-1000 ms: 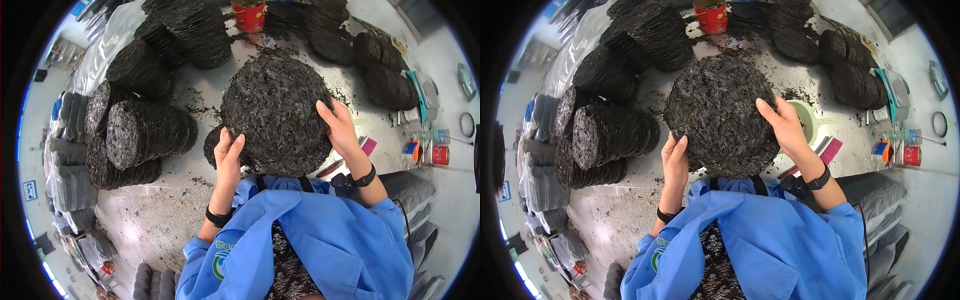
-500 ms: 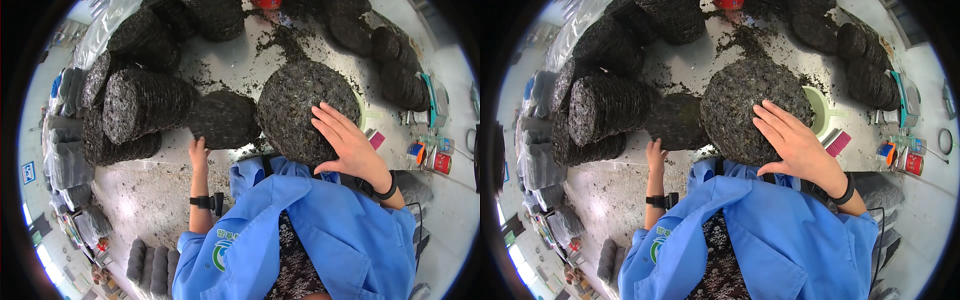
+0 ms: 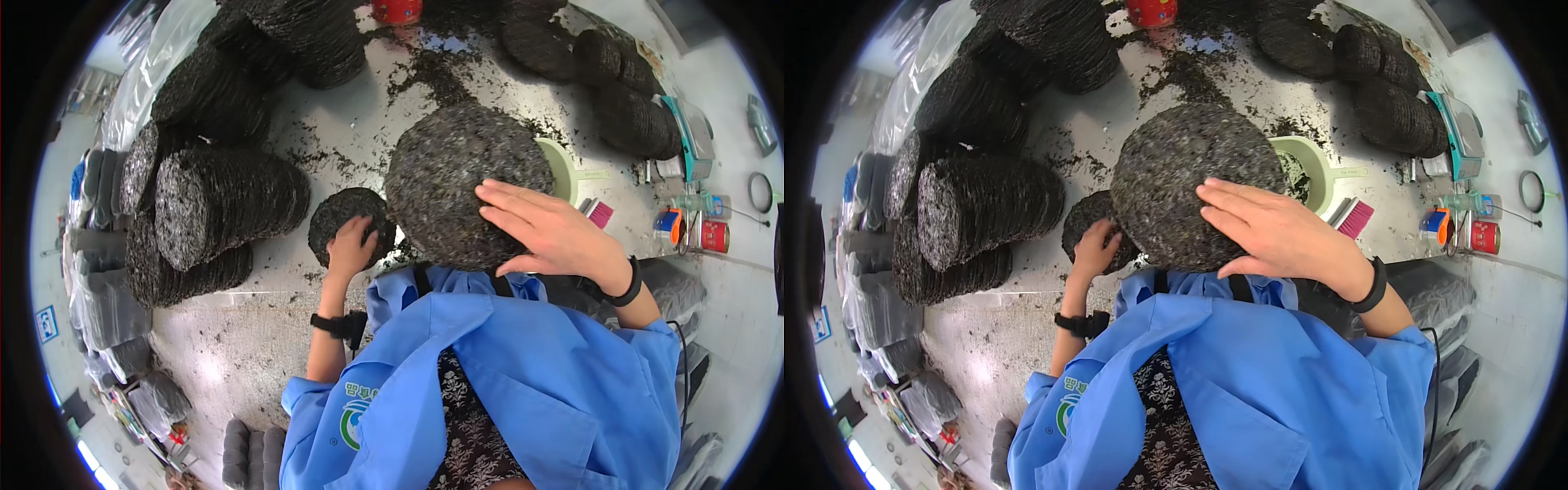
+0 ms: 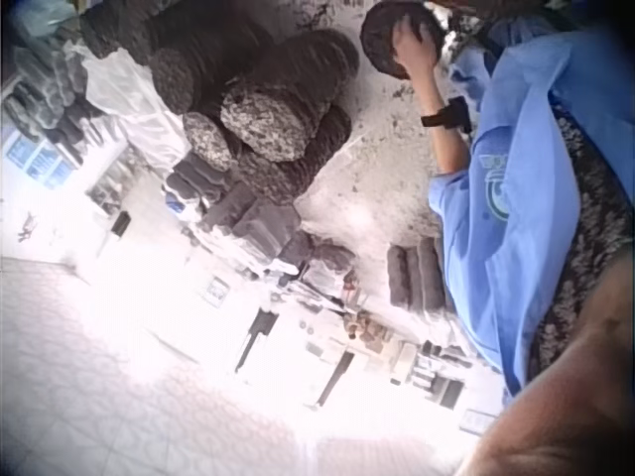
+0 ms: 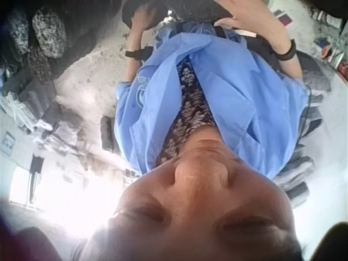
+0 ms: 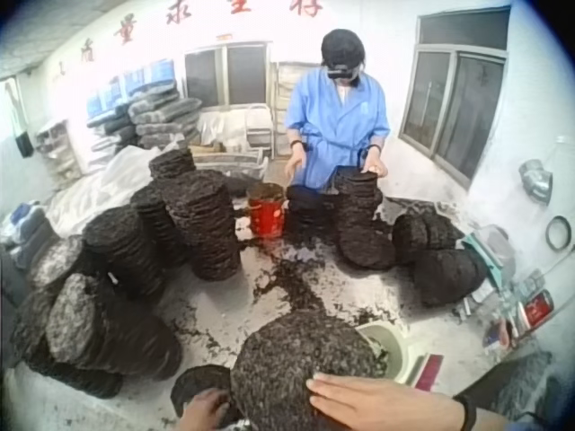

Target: The person handles stacks of dark, circular dried seaweed sheets on a workbench. They pick up individual sheets, inspect them by turning them over, and place them into a green dustpan or onto a pile. The person works continuously, moving sheets from one location to another.

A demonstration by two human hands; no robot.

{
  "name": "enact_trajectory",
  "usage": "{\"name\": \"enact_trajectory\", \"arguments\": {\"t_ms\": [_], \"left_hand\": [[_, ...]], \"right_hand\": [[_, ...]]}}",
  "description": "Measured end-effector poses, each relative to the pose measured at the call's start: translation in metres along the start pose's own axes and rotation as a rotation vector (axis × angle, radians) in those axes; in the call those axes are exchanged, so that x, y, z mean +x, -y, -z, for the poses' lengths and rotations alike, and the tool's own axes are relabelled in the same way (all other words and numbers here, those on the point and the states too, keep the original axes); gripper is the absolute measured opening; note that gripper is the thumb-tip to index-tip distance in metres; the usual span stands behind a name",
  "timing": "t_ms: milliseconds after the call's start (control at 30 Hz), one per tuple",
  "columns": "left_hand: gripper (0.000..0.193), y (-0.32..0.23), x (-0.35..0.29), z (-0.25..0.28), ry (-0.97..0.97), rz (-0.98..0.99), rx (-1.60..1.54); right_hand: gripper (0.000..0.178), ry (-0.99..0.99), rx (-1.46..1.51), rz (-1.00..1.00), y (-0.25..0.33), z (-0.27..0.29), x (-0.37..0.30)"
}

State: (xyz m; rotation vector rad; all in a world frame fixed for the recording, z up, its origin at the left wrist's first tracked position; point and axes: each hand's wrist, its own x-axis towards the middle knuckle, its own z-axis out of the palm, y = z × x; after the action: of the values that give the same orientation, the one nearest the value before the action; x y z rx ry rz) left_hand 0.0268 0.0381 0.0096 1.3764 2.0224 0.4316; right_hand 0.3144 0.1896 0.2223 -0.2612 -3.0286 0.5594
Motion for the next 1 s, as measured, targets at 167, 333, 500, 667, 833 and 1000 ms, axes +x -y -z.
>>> {"name": "enact_trajectory", "arguments": {"t_ms": [167, 333, 500, 667, 833, 1000], "left_hand": [[0.045, -0.099, -0.011, 0.058, -0.319, -0.256, -0.897], [0.051, -0.137, -0.012, 0.059, -0.340, -0.441, -0.719], [0.042, -0.139, -0.007, 0.050, -0.340, -0.512, -0.754], [0.039, -0.141, -0.013, 0.055, -0.173, -0.348, -1.404], [0.021, -0.138, -0.015, 0.050, -0.254, -0.167, -1.492], [0.020, -0.145, -0.018, 0.056, -0.250, -0.176, -1.601]], "right_hand": [[0.035, -0.251, -0.143, 0.043, 0.011, -0.016, 0.006], [0.022, -0.892, -0.099, -0.292, -0.003, 0.014, -0.010], [0.021, -1.550, 0.986, -0.720, -0.032, 0.042, 0.003], [0.046, -1.001, 1.295, -0.847, -0.051, -0.029, 0.007], [0.052, -0.797, 1.154, -1.008, -0.035, -0.027, 0.007], [0.028, -0.724, 1.167, -0.877, -0.034, -0.019, 0.004]]}}
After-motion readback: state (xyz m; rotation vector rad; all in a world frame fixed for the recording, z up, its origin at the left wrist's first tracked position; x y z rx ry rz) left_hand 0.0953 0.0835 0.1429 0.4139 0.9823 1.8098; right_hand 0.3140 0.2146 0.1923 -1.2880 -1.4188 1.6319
